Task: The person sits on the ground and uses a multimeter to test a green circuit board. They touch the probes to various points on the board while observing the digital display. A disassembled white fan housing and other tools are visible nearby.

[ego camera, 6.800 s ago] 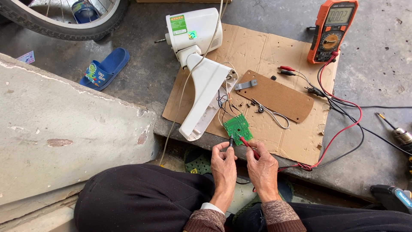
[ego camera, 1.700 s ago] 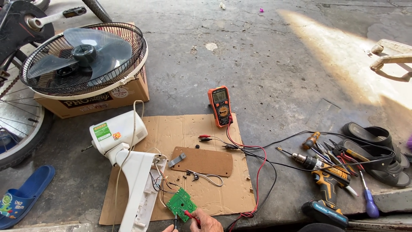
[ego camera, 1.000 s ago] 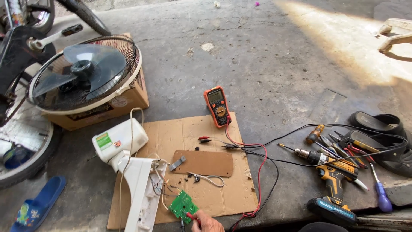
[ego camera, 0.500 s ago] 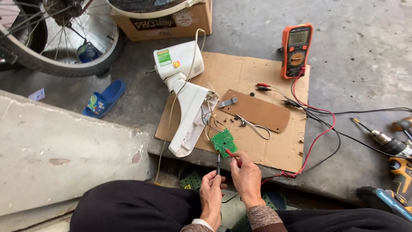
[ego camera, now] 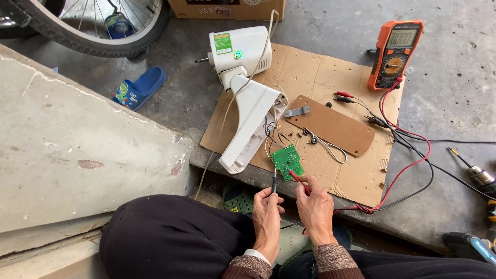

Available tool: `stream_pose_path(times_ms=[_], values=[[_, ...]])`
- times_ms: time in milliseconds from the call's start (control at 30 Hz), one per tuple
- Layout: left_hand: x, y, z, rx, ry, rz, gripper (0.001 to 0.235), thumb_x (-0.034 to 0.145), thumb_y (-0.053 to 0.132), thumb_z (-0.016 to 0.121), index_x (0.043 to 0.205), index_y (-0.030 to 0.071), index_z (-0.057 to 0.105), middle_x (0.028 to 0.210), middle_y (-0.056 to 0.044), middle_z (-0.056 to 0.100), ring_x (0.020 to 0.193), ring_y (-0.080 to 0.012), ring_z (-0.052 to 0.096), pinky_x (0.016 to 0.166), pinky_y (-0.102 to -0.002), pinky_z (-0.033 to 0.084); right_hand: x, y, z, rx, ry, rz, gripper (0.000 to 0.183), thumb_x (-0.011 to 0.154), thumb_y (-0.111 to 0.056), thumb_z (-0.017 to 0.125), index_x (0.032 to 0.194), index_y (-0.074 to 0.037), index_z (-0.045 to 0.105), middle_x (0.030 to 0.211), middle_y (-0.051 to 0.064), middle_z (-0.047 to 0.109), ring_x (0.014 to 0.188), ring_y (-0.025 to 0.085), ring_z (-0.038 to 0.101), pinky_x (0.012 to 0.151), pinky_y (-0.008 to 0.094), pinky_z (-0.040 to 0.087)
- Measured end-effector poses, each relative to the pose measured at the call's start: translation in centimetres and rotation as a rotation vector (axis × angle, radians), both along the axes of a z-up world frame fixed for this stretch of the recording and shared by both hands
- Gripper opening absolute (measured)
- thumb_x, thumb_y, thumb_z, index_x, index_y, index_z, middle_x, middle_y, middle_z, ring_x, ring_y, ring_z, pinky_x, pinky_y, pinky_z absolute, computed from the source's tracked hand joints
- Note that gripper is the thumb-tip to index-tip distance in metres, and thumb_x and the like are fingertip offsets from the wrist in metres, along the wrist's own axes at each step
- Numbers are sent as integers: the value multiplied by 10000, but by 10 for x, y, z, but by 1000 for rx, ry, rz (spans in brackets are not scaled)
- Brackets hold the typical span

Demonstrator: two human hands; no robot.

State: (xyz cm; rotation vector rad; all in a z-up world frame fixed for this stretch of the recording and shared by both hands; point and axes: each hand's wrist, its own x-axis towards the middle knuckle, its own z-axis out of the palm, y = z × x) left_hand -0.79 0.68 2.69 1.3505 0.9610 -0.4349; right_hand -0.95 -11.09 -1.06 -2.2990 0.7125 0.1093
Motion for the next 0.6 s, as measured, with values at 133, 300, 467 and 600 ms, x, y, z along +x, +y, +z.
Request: stream_pose_path(times_ms=[133,300,467,600], values=[[-1,2,-3,-16,-7,11,307,1010,229,603,1285,139,706,956,-28,780,712,-130,621,718,-306,503,1,2,7,-3,9,3,199,1033,-299,620,1159,-272,771,696,94,711,697,376,663,764,469,508],[-1,2,-5,-65,-51,52,312,1006,203,598,1287,118,704,958,-43,764,716,-140,629,731,-299,527,1,3,10,-22,18,6,204,1044,-308,617,1174,-268,770,691,75,698,674,330,651,750,462,504],[-1,1,-9,-44,-49,30,315,996,223,597,1279,131,703,951,-40,774,705,-138,633,757,-298,532,0,4,7,-13,5,-8,194,1038,-310,628,1162,-276,774,694,50,679,657,321,610,748,451,496],[-1,2,-7,-35,-57,23,307,1006,227,590,1279,128,689,967,-40,779,700,-140,638,755,-300,535,-3,7,12,101,-153,-43,126,1071,-248,690,1136,-198,786,679,-19,584,619,172,441,663,344,450]])
